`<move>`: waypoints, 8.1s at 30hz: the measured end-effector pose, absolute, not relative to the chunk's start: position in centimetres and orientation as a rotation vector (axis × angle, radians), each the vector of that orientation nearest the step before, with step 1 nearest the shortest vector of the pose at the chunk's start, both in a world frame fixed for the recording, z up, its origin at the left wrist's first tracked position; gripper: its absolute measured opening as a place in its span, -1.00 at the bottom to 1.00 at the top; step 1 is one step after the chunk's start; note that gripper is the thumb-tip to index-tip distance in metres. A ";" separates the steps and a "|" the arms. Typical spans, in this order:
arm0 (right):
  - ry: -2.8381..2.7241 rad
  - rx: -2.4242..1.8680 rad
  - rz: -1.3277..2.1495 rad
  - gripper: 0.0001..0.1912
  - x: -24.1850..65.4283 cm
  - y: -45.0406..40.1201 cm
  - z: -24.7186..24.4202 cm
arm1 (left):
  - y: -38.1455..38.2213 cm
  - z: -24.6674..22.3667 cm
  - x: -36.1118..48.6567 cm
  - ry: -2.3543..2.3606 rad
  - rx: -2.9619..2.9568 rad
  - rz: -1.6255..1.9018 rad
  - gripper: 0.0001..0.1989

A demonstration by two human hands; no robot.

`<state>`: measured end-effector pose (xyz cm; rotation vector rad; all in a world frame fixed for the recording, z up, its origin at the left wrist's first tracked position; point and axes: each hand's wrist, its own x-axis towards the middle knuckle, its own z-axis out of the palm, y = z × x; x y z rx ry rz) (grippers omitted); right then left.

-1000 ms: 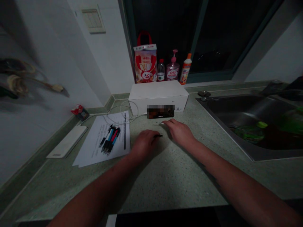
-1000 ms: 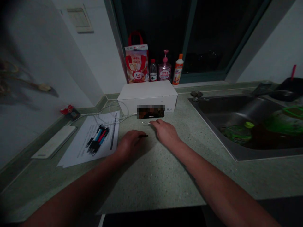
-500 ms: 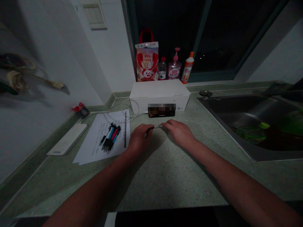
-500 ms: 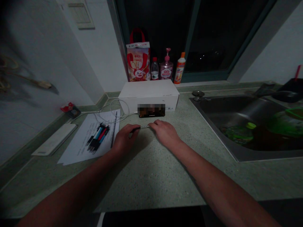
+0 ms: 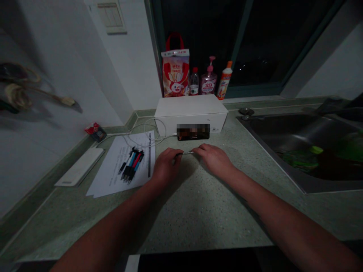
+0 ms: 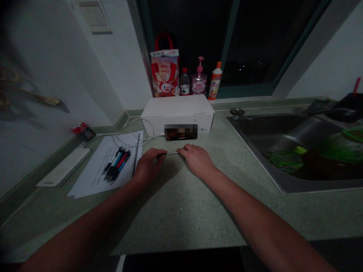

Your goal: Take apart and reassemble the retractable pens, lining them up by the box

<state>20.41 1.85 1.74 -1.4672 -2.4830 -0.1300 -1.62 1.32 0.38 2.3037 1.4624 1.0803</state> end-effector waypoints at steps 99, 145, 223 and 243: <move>-2.317 -1.389 0.314 -0.77 19.6 1.8 1.4 | 1.8 0.3 -1.2 1.370 1.649 1.092 -0.83; -1.237 -1.000 1.243 -0.50 18.9 3.4 -0.3 | -0.7 -0.1 0.1 1.063 2.116 0.806 -0.97; -1.832 -2.266 0.036 -0.63 26.0 5.7 0.9 | 1.2 0.0 -1.5 1.338 2.239 0.830 -0.79; -2.041 -1.965 -0.035 -0.70 21.4 2.4 2.5 | 3.2 4.3 -7.9 2.395 2.250 -0.203 -0.62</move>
